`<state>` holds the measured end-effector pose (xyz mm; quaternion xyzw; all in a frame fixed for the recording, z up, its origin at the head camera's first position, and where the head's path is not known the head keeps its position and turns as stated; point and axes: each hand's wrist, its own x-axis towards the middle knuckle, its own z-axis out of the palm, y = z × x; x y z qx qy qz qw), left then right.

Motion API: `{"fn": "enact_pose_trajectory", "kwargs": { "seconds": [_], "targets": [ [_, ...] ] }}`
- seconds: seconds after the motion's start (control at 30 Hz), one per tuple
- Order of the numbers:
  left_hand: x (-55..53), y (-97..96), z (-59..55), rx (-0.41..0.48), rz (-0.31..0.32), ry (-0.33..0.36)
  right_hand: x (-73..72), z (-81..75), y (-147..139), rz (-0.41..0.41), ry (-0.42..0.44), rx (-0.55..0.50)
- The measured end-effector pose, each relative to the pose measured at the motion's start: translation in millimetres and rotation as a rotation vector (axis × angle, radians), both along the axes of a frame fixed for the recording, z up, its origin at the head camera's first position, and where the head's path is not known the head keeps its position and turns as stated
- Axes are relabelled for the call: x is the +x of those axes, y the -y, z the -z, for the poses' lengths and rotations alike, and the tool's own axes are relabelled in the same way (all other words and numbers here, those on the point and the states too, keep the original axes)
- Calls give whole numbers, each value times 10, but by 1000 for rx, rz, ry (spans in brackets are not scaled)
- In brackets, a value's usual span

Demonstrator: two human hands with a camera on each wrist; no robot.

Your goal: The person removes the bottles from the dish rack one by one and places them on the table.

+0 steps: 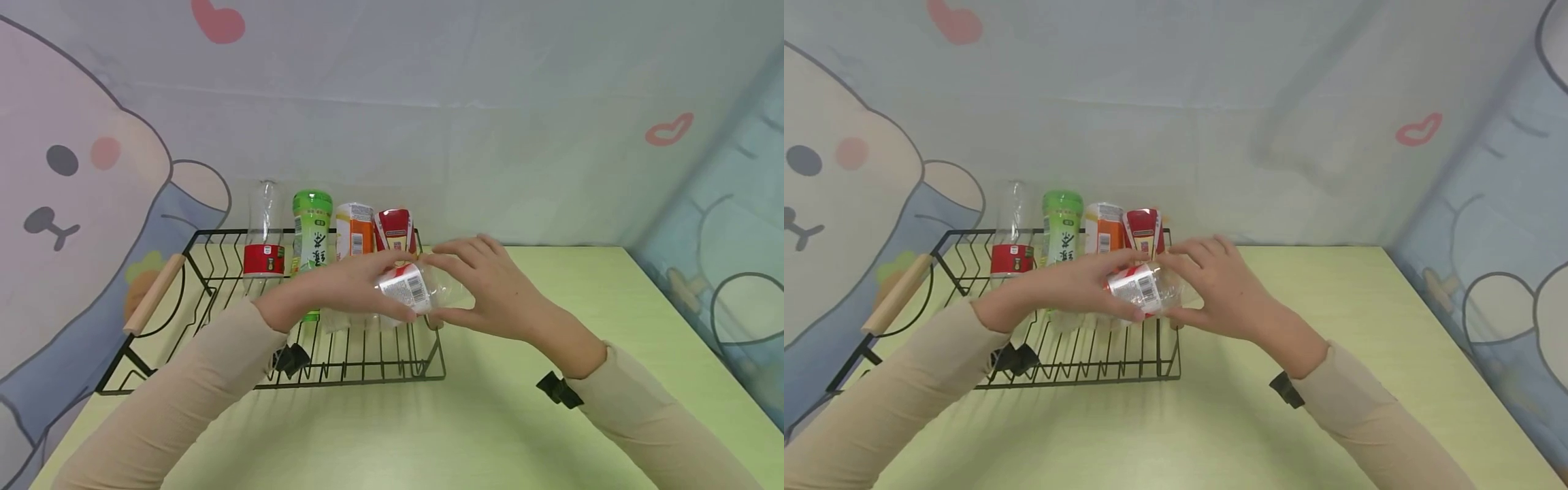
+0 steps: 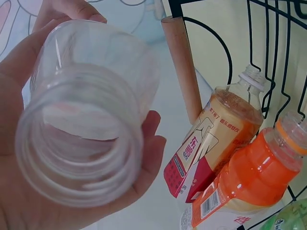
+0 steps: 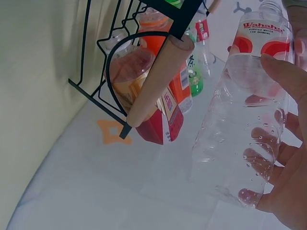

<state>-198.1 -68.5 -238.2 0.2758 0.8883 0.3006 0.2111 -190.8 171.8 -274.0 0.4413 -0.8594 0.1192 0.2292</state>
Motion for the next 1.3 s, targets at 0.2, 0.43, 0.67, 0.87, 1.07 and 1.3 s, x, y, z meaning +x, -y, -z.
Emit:
{"fn": "enact_pose_trajectory", "kwargs": {
  "seconds": [0.2,0.43,0.67,0.87,1.07,1.3],
  "targets": [
    [-8,49,-19,40,-38,13,-36,-20,-68,-1,-30,-42],
    [-20,188,-46,49,-87,-23,-93,-30,-182,23,-25,-70],
    [-28,359,-110,73,-140,-48,-153,-74,-275,94,49,-108],
    [-22,519,-153,101,-212,-58,-210,-124,-340,137,118,-162],
    [-91,665,-169,78,-263,-108,-293,-146,-414,185,208,-255],
    [-206,783,-128,65,-327,-110,-447,-106,-479,246,312,-356]
  ]
}}
